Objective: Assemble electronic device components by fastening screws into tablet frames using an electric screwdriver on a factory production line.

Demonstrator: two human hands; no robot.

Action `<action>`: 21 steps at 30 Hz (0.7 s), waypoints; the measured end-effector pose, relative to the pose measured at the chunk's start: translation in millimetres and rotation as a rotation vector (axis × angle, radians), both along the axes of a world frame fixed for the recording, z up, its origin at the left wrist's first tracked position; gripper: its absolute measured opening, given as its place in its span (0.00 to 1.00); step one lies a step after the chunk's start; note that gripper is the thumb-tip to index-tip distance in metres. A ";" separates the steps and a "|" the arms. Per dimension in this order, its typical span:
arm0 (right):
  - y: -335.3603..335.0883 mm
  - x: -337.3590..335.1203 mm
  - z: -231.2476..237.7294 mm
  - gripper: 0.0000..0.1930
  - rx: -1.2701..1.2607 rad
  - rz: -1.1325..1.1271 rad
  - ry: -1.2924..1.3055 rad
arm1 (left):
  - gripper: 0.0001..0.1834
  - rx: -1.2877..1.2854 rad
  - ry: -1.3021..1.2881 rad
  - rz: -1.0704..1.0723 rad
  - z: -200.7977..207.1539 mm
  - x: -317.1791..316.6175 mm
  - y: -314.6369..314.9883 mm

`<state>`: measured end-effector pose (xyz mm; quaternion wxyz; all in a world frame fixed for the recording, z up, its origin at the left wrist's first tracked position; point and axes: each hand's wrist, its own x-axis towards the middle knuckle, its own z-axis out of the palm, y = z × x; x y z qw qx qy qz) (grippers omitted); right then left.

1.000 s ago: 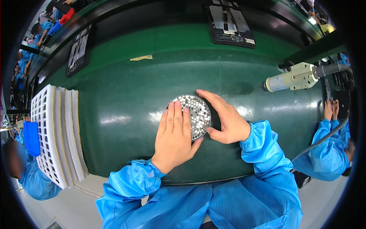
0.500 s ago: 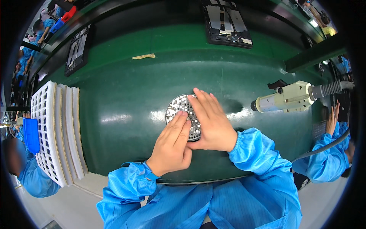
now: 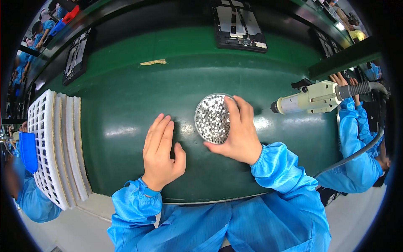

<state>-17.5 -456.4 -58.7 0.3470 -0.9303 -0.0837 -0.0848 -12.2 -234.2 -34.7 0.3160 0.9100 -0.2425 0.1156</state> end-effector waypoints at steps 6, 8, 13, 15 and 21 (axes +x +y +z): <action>-2.2 2.4 -4.7 0.54 0.047 0.071 0.008 | 0.32 0.082 0.003 -0.255 -5.4 -11.8 -20.1; -7.3 1.1 -6.0 0.56 0.054 0.133 0.008 | 0.36 0.193 0.054 -0.345 -6.0 -19.3 -33.7; -24.1 -0.8 -4.5 0.57 0.104 0.253 0.040 | 0.45 0.358 0.046 -0.364 -1.8 3.5 -45.1; -29.9 -1.0 -1.6 0.57 0.119 0.276 0.040 | 0.48 0.378 0.033 -0.327 -2.8 14.5 -48.8; -51.2 4.6 -4.2 0.56 0.160 0.342 0.117 | 0.49 0.310 0.155 -0.400 0.2 -14.2 -72.2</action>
